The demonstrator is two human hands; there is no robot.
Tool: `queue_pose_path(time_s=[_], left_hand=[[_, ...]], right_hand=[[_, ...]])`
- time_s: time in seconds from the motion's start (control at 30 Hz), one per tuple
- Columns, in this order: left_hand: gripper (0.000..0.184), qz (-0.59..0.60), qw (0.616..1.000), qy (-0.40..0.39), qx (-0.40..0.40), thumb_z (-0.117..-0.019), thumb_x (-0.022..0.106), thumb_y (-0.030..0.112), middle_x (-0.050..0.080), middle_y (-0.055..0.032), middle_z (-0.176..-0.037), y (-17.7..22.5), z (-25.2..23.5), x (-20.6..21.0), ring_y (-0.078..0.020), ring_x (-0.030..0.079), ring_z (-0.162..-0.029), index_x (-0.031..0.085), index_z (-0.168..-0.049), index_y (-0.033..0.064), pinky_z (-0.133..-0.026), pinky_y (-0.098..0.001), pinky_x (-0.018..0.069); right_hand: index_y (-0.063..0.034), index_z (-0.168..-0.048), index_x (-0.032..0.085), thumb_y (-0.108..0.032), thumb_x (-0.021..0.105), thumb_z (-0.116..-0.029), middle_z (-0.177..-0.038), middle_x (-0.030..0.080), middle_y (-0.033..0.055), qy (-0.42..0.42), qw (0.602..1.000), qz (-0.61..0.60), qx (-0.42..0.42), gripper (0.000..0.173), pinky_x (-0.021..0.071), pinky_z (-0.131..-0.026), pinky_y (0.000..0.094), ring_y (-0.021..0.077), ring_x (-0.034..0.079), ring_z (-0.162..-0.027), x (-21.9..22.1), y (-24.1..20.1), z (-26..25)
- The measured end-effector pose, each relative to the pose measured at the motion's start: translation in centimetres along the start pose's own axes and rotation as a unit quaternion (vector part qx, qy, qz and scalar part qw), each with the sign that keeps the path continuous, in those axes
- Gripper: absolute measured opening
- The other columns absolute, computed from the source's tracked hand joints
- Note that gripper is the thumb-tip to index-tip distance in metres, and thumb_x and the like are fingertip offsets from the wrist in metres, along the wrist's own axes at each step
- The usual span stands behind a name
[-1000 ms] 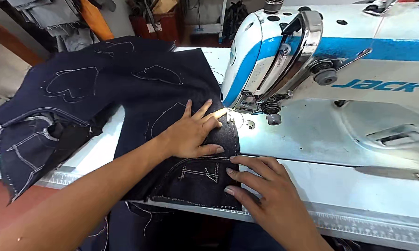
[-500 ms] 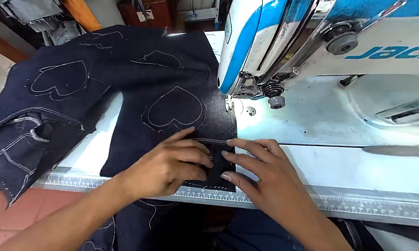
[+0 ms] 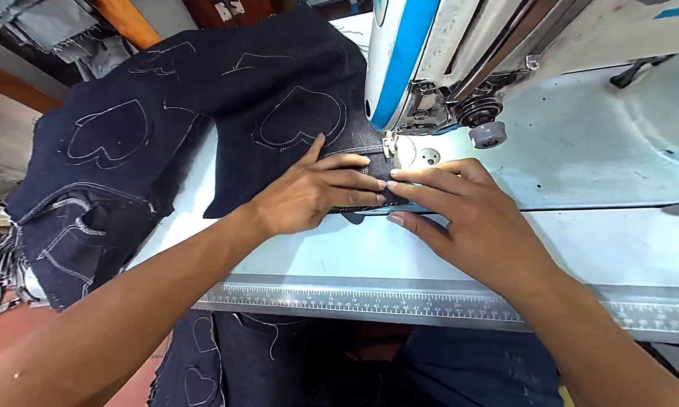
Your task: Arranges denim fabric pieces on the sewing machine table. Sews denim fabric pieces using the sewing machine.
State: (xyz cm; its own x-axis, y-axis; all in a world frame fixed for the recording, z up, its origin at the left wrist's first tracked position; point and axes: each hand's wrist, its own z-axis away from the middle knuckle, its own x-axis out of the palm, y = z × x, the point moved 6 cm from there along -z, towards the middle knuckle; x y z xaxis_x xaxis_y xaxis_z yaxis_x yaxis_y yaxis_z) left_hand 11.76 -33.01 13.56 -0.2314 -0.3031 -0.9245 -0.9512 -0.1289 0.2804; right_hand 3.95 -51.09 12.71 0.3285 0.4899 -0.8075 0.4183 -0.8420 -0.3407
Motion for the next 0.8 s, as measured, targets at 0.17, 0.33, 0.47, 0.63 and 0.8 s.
queue_pose_path(time_s=[0.17, 0.33, 0.47, 0.63, 0.8], left_hand=[[0.048, -0.018, 1.000, 0.009, -0.013, -0.0984, 0.046, 0.001, 0.065, 0.0073, -0.140, -2.7, -1.5, -0.5, -0.0249, 0.046, -0.145, 0.072, -0.130, 0.0263, -0.118, -0.0731, 0.0227], [0.052, -0.058, 0.998, -0.020, 0.008, -0.0978, 0.045, -0.004, 0.065, 0.0060, -0.140, -4.8, -3.1, -1.6, -0.0261, 0.050, -0.141, 0.071, -0.132, 0.0259, -0.113, -0.0691, 0.0329], [0.042, -0.199, 0.953, -0.134, 0.186, -0.1021, 0.048, 0.012, 0.062, -0.0049, -0.145, -5.9, -4.4, -5.6, -0.0336, 0.049, -0.142, 0.065, -0.140, 0.0203, -0.116, -0.0643, 0.0332], [0.073, -0.149, 0.972, -0.122, 0.131, -0.1007, 0.026, 0.063, 0.038, -0.0052, -0.165, -7.2, 0.2, -2.8, -0.0321, 0.027, -0.156, 0.047, -0.156, 0.0192, -0.121, -0.0711, 0.0148], [0.040, -0.012, 0.951, 0.123, -0.282, -0.1041, 0.051, 0.032, 0.050, -0.0002, -0.156, 5.2, 2.9, 1.2, -0.0256, 0.032, -0.153, 0.065, -0.139, 0.0167, -0.119, -0.0731, 0.0183]], right_hand=[[-0.0185, -0.121, 0.077, -0.048, 0.054, -0.0985, -0.129, 0.070, -0.0010, 0.004, 1.000, 0.019, 0.008, 0.043, 0.0490, -0.090, 0.0399, 0.0261, 0.061, -0.113, 0.1, 0.3, -0.2], [-0.0203, -0.121, 0.077, -0.049, 0.052, -0.0987, -0.130, 0.070, -0.0023, 0.003, 1.000, 0.023, 0.013, 0.044, 0.0487, -0.090, 0.0414, 0.0263, 0.060, -0.115, 0.1, 0.4, -0.3], [-0.0184, -0.119, 0.077, -0.048, 0.053, -0.0984, -0.130, 0.070, -0.0008, -0.001, 1.000, 0.026, 0.012, 0.043, 0.0502, -0.087, 0.0432, 0.0277, 0.061, -0.114, 0.1, 0.3, -0.3], [-0.0160, -0.107, 0.080, -0.039, 0.059, -0.0970, -0.120, 0.073, -0.0003, 0.033, 0.999, -0.015, -0.014, 0.033, 0.0525, -0.087, 0.0372, 0.0215, 0.064, -0.107, -0.4, 0.5, 0.0], [-0.0174, -0.119, 0.076, -0.026, 0.053, -0.0990, -0.115, 0.071, 0.0030, 0.053, 0.998, -0.027, -0.037, 0.032, 0.0542, -0.081, 0.0373, 0.0220, 0.065, -0.101, -0.7, 0.2, -0.1]])
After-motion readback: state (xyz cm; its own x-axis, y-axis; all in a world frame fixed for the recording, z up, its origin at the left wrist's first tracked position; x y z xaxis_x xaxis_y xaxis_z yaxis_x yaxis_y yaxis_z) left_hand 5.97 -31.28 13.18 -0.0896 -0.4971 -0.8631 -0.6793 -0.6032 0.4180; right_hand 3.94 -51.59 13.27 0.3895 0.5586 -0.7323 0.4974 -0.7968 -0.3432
